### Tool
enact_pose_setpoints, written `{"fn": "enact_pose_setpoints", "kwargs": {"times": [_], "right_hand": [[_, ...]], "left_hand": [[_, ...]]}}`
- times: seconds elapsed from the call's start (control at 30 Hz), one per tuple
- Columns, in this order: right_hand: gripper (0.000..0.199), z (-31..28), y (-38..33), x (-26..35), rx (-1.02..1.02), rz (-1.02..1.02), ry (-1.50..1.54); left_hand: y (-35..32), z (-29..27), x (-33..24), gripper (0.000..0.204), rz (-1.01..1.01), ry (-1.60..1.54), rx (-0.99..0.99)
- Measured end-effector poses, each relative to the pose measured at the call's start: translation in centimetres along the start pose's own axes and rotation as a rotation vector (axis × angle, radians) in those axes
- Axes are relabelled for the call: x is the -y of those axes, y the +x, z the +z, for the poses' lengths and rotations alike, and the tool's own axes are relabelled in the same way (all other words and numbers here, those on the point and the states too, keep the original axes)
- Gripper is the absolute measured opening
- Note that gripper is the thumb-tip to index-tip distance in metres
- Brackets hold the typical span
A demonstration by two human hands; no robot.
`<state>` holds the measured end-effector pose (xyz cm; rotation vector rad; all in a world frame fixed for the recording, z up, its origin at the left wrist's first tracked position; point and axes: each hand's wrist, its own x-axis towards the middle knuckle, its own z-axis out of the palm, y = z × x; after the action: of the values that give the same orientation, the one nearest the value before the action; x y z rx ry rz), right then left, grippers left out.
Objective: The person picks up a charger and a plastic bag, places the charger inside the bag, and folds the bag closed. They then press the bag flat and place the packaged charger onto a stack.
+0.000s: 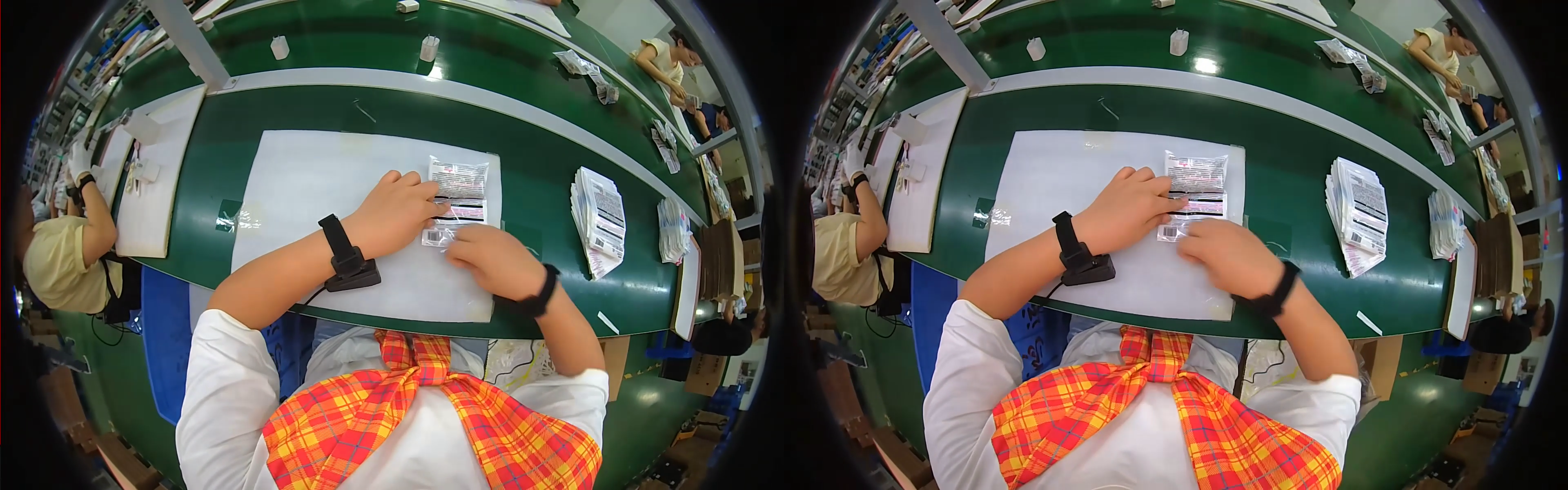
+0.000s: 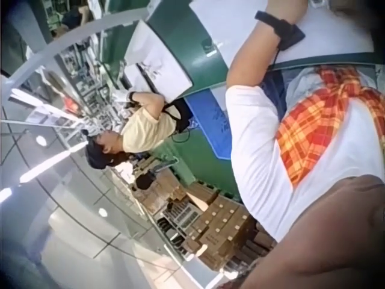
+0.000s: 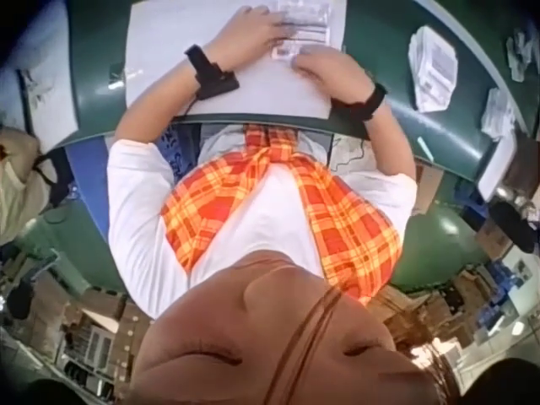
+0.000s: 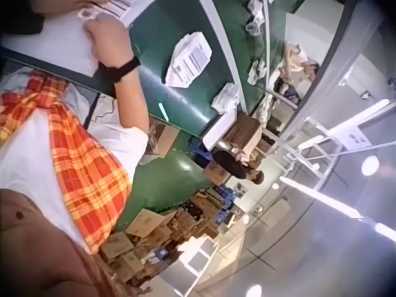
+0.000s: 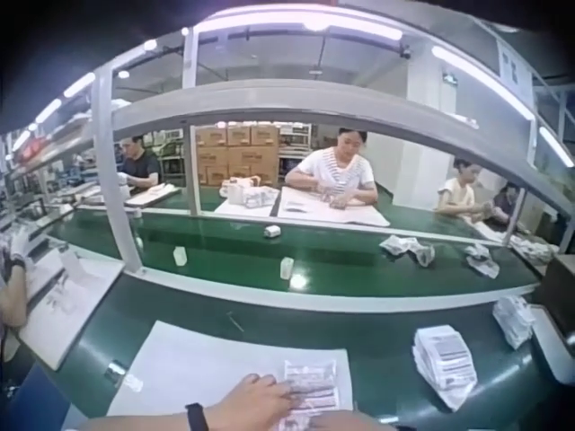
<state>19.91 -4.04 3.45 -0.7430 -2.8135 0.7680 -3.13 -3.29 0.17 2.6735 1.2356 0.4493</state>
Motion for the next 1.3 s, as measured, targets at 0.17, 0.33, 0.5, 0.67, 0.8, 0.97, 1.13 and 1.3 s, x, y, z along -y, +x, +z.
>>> {"fn": "enact_pose_setpoints", "kwargs": {"times": [0.17,0.33,0.5,0.67,0.8,0.97,1.13,1.3], "right_hand": [[0.008,-1.9,-17.1,0.2,-0.555,0.5,0.462],[0.019,3.5,-36.6,0.9,-0.672,1.264,0.051],[0.037,1.6,-26.6,3.2,-0.815,1.096,0.002],[0.049,-2.3,-5.2,1.7,-0.534,0.659,0.283],[0.06,-1.5,0.5,-2.8,-0.354,0.694,0.116],[0.065,-2.9,0.8,-5.2,-0.378,0.421,-0.001],[0.067,-3.0,4.3,-5.1,-0.25,0.06,-0.165],[0.069,-9.1,3.3,-12.6,-0.495,0.355,-0.08]], "left_hand": [[-1.4,-1.9,1.2,0.034,0.027,-0.144,0.058],[-0.8,-2.6,0.2,0.032,0.058,-0.124,0.027],[1.6,-1.5,-1.5,0.026,0.003,-0.02,-0.02],[0.0,-0.8,-1.3,0.023,-0.007,0.133,0.014],[0.6,-2.7,-2.0,0.027,-0.052,0.153,0.018],[-1.9,-3.7,0.2,0.031,-0.083,0.004,-0.017],[-0.1,-5.1,1.6,0.033,-0.055,-0.155,0.191],[1.9,-5.9,2.9,0.031,-0.025,-0.185,0.192]]}}
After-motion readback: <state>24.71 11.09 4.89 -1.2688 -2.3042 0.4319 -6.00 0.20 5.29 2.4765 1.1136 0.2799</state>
